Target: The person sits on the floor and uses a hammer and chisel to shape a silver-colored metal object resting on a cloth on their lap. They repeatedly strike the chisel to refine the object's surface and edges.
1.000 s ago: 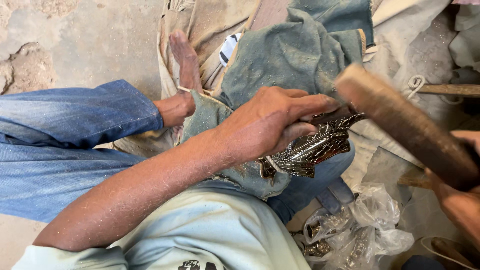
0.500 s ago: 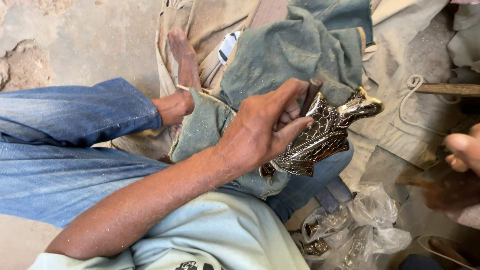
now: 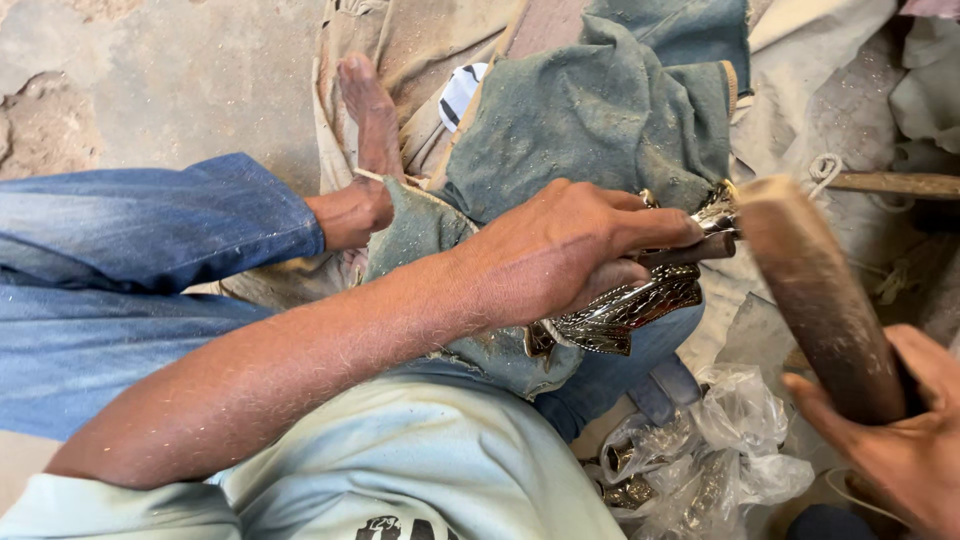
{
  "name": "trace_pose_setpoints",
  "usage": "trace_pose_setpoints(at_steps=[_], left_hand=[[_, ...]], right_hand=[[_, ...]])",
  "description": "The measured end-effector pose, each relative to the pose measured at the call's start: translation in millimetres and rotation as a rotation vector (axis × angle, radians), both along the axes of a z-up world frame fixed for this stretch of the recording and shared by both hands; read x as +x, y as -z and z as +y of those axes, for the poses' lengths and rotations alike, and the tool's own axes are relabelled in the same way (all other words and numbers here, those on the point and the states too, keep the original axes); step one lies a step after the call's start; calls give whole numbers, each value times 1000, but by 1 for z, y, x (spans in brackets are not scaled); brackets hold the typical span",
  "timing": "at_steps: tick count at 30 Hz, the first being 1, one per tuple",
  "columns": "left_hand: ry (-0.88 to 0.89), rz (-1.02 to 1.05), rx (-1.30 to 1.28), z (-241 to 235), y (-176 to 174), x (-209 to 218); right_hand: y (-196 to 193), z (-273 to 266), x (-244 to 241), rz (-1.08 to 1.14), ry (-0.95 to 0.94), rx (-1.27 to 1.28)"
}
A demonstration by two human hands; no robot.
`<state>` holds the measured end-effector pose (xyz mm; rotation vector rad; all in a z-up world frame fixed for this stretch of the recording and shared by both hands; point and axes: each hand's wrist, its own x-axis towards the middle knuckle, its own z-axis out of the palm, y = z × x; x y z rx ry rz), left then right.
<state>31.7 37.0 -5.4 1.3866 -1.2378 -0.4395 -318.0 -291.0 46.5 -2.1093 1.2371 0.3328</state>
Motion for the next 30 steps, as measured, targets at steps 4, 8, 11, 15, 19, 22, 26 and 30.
trace_pose_setpoints(at_steps=[4, 8, 11, 15, 19, 22, 26, 30], left_hand=[[132, -52, -31, -14, -1, 8], [240, -118, -45, -20, -8, 15], [343, -145, 8, -20, -10, 18], [393, -285, -7, -27, -21, 22], [393, -330, -4, -18, -22, 21], [386, -380, -100, -19, -21, 21], [463, -380, 46, -14, -21, 18], [230, -28, -234, 4, -15, 19]], right_hand=[[-35, 94, 53, 76, -284, -357], [-43, 155, 72, -142, -340, -572], [-35, 170, 67, -228, -325, -593], [-11, 175, 48, -281, -347, -821], [10, 170, 37, -388, -433, -856], [15, 166, 32, -447, -450, -875], [20, 164, 39, -400, -470, -899], [17, 176, 49, -853, -2, -367]])
